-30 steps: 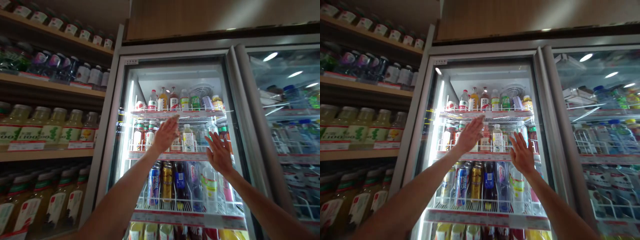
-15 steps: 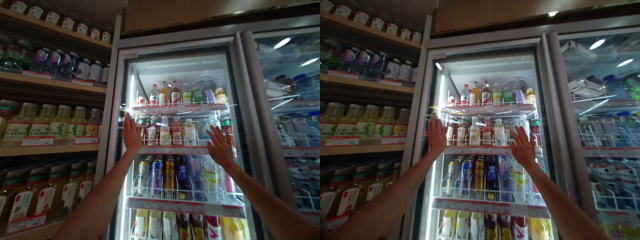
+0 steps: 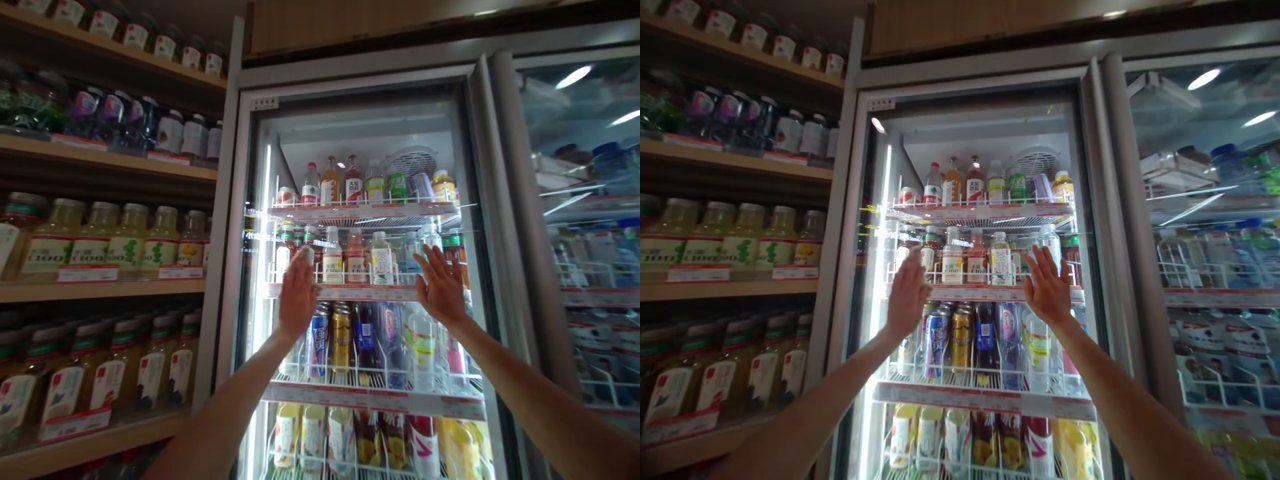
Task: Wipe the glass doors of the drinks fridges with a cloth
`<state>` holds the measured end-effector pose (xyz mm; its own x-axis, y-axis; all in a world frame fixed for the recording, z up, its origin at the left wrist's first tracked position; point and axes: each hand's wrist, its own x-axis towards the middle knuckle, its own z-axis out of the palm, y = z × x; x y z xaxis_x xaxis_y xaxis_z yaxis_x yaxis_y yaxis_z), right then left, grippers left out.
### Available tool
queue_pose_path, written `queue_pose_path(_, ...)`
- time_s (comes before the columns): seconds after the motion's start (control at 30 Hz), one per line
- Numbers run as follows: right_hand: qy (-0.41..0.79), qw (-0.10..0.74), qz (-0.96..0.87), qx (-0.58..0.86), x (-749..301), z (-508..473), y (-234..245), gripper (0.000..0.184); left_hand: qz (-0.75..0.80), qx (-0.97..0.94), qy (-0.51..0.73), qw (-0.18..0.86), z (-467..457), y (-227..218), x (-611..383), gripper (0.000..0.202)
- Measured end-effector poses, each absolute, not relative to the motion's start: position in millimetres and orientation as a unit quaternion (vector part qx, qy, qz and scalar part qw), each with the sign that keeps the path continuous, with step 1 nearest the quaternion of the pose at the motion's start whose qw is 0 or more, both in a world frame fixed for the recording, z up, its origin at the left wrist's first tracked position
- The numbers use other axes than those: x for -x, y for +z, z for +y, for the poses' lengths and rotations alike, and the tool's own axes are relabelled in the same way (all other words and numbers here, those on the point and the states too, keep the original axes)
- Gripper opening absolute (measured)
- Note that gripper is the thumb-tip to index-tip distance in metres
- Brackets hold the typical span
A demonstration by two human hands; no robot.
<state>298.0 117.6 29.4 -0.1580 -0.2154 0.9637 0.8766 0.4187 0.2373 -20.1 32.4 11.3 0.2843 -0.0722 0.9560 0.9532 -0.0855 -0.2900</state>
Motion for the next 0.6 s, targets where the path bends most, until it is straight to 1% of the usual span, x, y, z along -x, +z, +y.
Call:
queue_pose_path(0.07, -0.462, 0.588, -0.607, 0.270, -299, 119, 29, 0.045, -0.332, 0.650, -0.366, 0.577, 37, -1, 3, 0.056)
queue_pose_path(0.1, -0.460, 0.588, -0.608, 0.268, -299, 119, 29, 0.045, -0.314, 0.666, -0.342, 0.584, 39, -3, -1, 0.056)
queue_pose_path(0.13, -0.459, 0.589, -0.609, 0.268, -299, 119, 29, 0.046, -0.308, 0.662, -0.348, 0.589, 40, -3, 0, 0.057)
queue_pose_path(0.17, -0.458, 0.589, -0.609, 0.268, -299, 120, 28, 0.046, -0.316, 0.636, -0.383, 0.590, 40, -1, 4, 0.057)
queue_pose_path(0.27, -0.455, 0.590, -0.606, 0.276, -299, 120, 28, 0.046, -0.366, 0.492, -0.541, 0.576, 39, 11, 18, 0.059)
queue_pose_path(0.3, -0.455, 0.591, -0.605, 0.280, -299, 121, 27, 0.045, -0.377, 0.466, -0.563, 0.569, 40, 12, 18, 0.060)
queue_pose_path(0.33, -0.455, 0.591, -0.604, 0.281, -299, 121, 27, 0.045, -0.384, 0.472, -0.556, 0.566, 41, 12, 15, 0.061)
queue_pose_path(0.37, -0.456, 0.590, -0.603, 0.282, -299, 121, 27, 0.044, -0.382, 0.508, -0.522, 0.569, 42, 9, 10, 0.061)
queue_pose_path(0.47, -0.453, 0.589, -0.607, 0.282, -299, 120, 27, 0.042, -0.317, 0.661, -0.337, 0.591, 46, 2, -3, 0.059)
queue_pose_path(0.5, -0.449, 0.590, -0.608, 0.285, -299, 120, 28, 0.042, -0.297, 0.684, -0.300, 0.595, 46, 4, -2, 0.058)
queue_pose_path(0.53, -0.445, 0.591, -0.608, 0.287, -299, 119, 28, 0.042, -0.293, 0.685, -0.297, 0.597, 44, 8, 1, 0.058)
queue_pose_path(0.57, -0.443, 0.592, -0.609, 0.289, -299, 119, 28, 0.042, -0.305, 0.665, -0.330, 0.596, 43, 14, 6, 0.057)
queue_pose_path(0.6, -0.441, 0.592, -0.610, 0.290, -299, 118, 28, 0.043, -0.330, 0.625, -0.392, 0.589, 41, 22, 11, 0.057)
